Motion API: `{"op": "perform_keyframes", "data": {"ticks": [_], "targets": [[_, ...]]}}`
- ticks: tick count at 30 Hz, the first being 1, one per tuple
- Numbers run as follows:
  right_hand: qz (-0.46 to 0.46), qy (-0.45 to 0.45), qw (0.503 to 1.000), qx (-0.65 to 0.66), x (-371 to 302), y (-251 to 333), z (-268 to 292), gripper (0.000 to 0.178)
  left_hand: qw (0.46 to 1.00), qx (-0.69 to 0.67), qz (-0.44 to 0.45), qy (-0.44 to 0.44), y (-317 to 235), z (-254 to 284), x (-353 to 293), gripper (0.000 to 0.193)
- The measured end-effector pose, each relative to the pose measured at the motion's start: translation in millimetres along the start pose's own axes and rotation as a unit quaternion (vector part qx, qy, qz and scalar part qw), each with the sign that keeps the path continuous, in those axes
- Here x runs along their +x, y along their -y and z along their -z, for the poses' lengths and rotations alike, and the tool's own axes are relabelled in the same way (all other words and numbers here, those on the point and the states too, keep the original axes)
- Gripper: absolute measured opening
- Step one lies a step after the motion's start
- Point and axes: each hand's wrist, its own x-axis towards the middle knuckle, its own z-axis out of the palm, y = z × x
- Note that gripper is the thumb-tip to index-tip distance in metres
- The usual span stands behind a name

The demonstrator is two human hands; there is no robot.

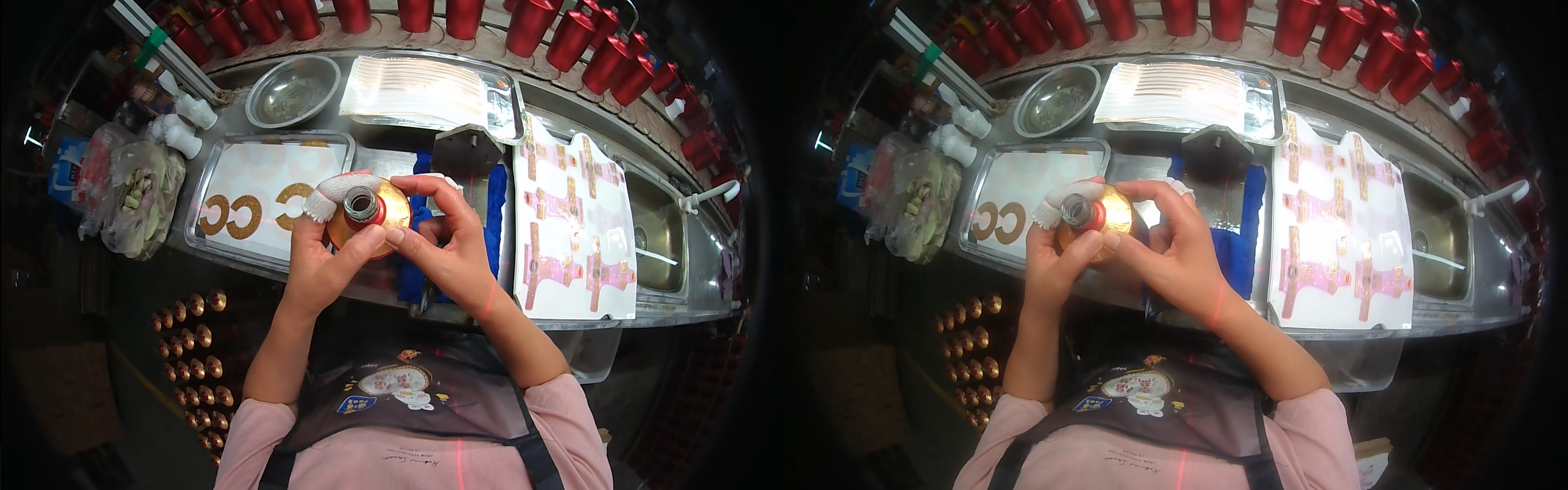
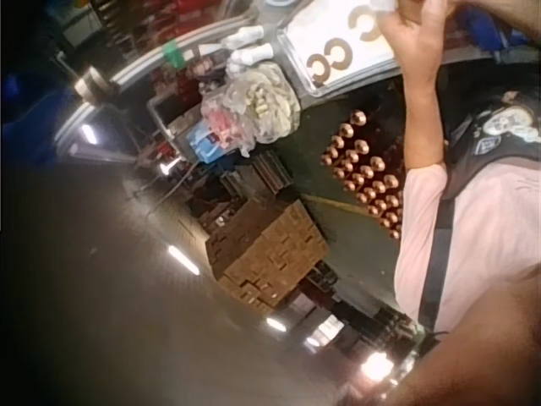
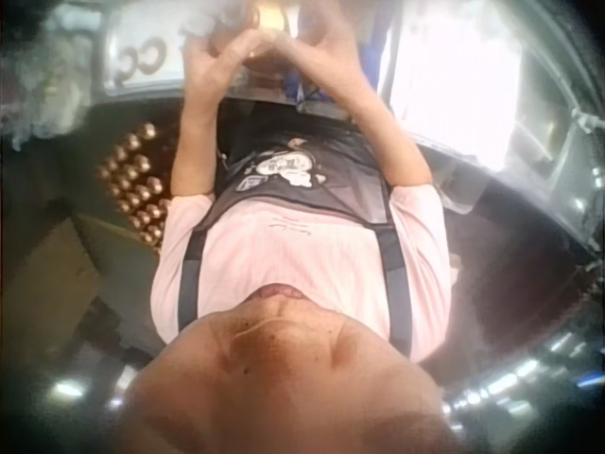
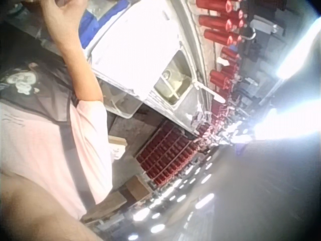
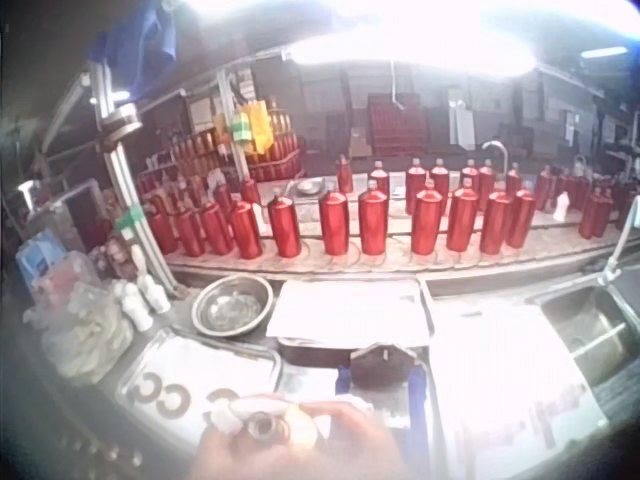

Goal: The person applies a gold crescent-shaped sticker to the neck of a red cylindrical container, then places a red label on the body of the container and smooths it with a blue cloth. The person repeats the process on a second container.

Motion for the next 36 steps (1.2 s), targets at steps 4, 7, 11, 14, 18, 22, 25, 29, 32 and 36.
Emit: {"op": "perform_keyframes", "data": {"ticks": [4,7,11,14,18,22,25,29,32,36], "targets": [[-0.025,0.015,0.995,0.097,2,-3,1,0.047,0.999,-0.036,-0.001,-0.003,-1,-5,-1,0.052],[-0.027,0.015,0.99,0.139,5,-3,0,0.045,0.999,-0.028,0.018,-0.014,-1,-6,-2,0.053],[-0.024,0.005,0.998,0.061,6,1,-1,0.042,0.999,-0.031,-0.008,-0.007,0,-6,-2,0.053],[-0.004,0.0,0.993,0.121,6,0,-3,0.038,1.0,-0.021,-0.009,-0.009,0,-6,-2,0.053],[-0.012,-0.002,0.993,0.121,6,-5,-5,0.037,1.0,-0.027,-0.005,-0.009,0,-7,-3,0.052],[-0.002,-0.003,0.992,0.125,6,-5,-5,0.039,1.0,-0.025,-0.007,-0.008,0,-7,-3,0.052],[-0.004,0.005,0.993,0.117,5,0,-4,0.042,0.999,-0.033,-0.002,-0.007,0,-8,-4,0.052],[0.004,0.037,0.999,0.037,1,2,4,0.045,0.999,-0.032,0.0,-0.008,-1,-7,-5,0.053],[-0.022,0.042,0.994,0.097,2,-5,6,0.047,1.0,-0.03,-0.005,-0.001,-1,-7,-5,0.053],[-0.012,0.025,0.991,0.128,8,-12,4,0.046,1.0,-0.023,-0.01,-0.003,0,-8,-5,0.054]]}}
